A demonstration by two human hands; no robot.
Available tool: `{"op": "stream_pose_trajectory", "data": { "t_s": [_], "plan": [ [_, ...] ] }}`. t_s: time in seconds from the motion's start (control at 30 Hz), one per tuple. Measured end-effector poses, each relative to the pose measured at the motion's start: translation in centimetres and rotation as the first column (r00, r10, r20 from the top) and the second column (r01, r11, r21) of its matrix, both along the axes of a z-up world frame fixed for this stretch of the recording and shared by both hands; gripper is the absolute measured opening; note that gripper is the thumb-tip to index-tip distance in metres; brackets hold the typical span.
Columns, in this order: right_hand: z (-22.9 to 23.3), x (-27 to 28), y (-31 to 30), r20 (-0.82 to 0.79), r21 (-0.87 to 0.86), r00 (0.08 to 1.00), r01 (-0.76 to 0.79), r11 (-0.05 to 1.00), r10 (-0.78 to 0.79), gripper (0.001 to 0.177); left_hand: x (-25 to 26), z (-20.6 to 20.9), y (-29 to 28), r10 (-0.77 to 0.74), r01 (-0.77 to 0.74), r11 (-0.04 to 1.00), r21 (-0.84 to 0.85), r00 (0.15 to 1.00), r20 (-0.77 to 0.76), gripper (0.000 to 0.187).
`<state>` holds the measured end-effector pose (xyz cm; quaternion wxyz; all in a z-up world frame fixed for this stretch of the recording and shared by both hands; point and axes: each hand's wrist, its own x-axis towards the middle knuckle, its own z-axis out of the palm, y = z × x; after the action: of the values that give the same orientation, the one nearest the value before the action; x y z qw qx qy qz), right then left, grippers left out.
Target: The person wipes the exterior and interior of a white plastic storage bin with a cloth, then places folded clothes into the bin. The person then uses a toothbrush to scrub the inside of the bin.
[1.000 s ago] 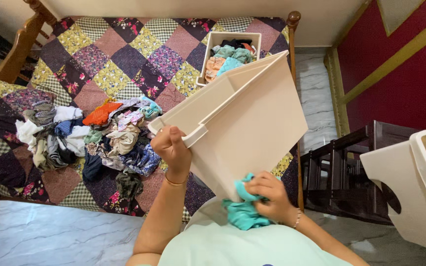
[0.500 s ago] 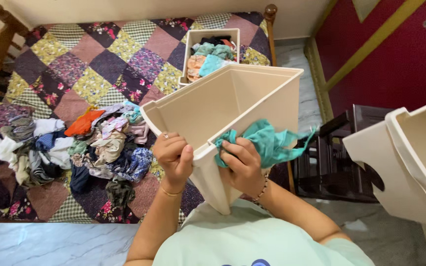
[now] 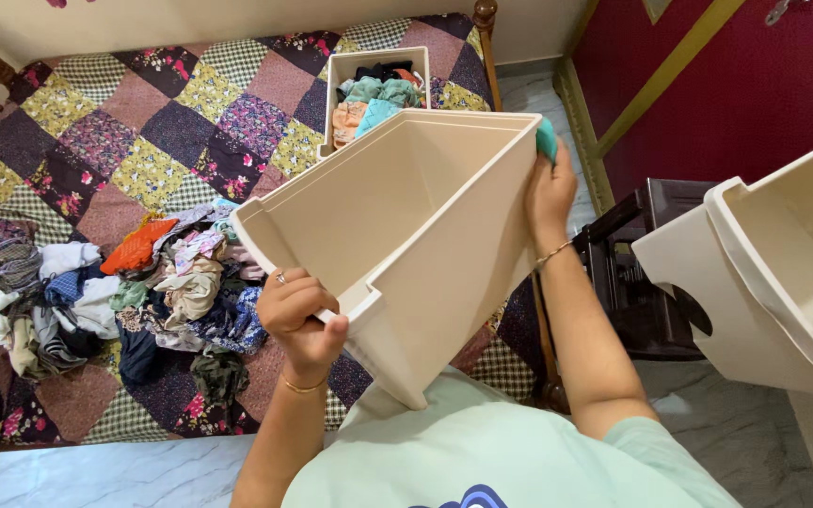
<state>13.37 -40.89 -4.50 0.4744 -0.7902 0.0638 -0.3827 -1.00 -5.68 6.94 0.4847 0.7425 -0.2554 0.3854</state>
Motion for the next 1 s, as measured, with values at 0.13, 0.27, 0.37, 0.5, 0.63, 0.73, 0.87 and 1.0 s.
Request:
{"op": "stream_pose_trajectory", "data": {
  "t_s": [0.13,0.27,0.37,0.5,0.63,0.73,0.87,1.0],
  "plan": [
    [-1.5,-2.9,3.7,0.129,-0.34,0.989,0.118,0.933,-0.078,0.043,0.4,-2.1,0.6,0.065,-0.065,0.998,-0.008,0.998,-0.017,0.06],
    [-0.6,-7.9,5.8,-0.055,-0.512,0.983,-0.179,0.84,0.176,0.052,4.0,-7.3,2.4,0.143,-0.192,0.945,-0.266,0.971,-0.194,0.068],
    [-1.6,-9.0,5.3,-0.072,-0.42,0.976,-0.218,0.881,0.207,0.055,6.9,-10.9,4.9,-0.046,-0.188,0.781,-0.595,0.934,-0.355,0.064],
    [-5.0,-10.1,0.5,-0.164,-0.115,0.985,0.035,0.993,-0.053,0.032,10.8,-18.4,8.5,-0.162,-0.482,0.48,-0.733,0.772,-0.614,0.061],
    [-8.6,-11.7,-2.5,-0.222,0.594,0.96,-0.004,0.805,0.169,0.028,10.9,-30.8,10.3,-0.347,-0.681,0.328,-0.655,0.558,-0.754,0.075],
    [-11.0,-12.9,-1.3,-0.226,0.79,0.925,-0.011,0.613,0.307,0.029,7.4,-39.5,11.1,-0.462,-0.711,0.303,-0.635,0.473,-0.75,0.087],
    [-13.0,-13.3,3.9,-0.324,0.732,0.835,-0.077,0.677,0.446,0.032,1.4,-45.8,11.5,-0.586,-0.807,0.247,-0.536,0.316,-0.746,0.105],
    [-14.8,-12.6,11.7,-0.564,0.379,0.657,-0.331,0.864,0.5,0.035,-2.0,-47.6,13.1,-0.379,-0.937,0.198,-0.287,0.197,-0.904,0.109]
  ]
}}
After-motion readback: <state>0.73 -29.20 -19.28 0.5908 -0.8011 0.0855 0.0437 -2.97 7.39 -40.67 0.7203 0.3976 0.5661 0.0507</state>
